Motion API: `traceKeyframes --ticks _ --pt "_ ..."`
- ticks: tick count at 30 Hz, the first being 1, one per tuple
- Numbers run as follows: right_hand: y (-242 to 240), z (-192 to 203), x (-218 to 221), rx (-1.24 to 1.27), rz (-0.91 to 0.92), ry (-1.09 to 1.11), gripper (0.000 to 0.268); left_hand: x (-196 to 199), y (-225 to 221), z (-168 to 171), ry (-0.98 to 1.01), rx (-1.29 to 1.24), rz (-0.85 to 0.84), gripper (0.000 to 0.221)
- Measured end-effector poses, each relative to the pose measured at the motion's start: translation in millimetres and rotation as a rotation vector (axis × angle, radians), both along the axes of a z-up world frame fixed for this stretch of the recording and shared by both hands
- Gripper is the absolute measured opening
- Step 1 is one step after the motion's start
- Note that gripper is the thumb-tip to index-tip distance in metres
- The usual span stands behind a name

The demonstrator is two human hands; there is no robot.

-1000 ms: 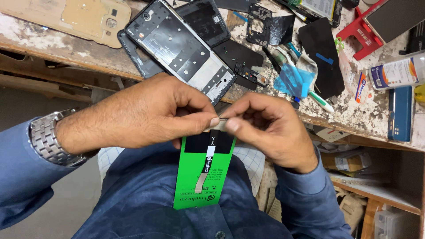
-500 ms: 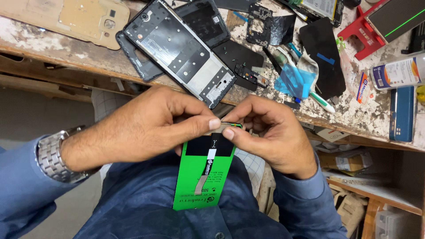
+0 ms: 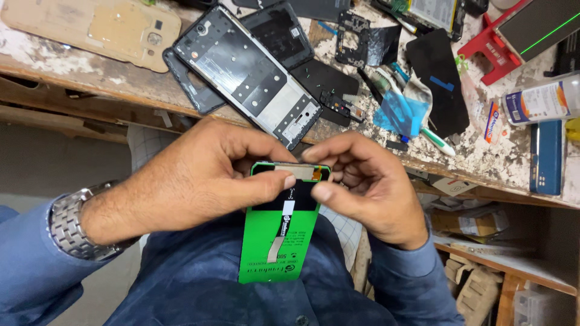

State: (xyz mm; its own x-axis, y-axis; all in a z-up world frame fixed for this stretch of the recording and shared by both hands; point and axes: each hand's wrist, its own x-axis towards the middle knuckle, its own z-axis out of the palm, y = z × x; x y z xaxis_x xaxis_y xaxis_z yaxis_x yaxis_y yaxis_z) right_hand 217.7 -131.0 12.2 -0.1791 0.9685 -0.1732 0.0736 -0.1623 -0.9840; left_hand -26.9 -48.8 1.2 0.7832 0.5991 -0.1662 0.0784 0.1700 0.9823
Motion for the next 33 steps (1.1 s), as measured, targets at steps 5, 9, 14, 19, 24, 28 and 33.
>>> traceKeyframes --ticks 5,9,14,19,24,28,33 --pt "-8.9 -22.7 -3.6 0.306 -0.382 -0.032 0.027 -5.4 7.1 5.8 -0.123 -0.088 0.131 0.029" --pt "-8.3 -43.1 -18.6 0.608 -0.446 -0.002 0.042 6.3 5.5 2.4 -0.295 -0.142 0.324 0.027" --pt "3.4 -49.6 -20.2 0.921 -0.298 -0.331 0.087 48.9 -13.7 -9.7 -0.630 -0.477 0.398 0.029" --pt "-5.7 -56.1 -10.7 0.879 -0.283 -0.443 0.110 55.2 -21.6 -18.4 -0.660 -0.499 0.405 0.030" --pt "-1.9 -62.0 -9.9 0.916 -0.336 -0.320 0.117 52.8 -21.7 -17.1 -0.637 -0.500 0.370 0.031" --pt "0.5 -54.8 -12.6 0.713 -0.332 0.266 0.121 44.6 -18.9 -17.6 -0.675 -0.468 0.292 0.034" --pt "11.8 -48.9 0.2 0.547 -0.285 0.742 0.118 38.3 -14.3 -10.0 -0.601 -0.278 0.282 0.036"
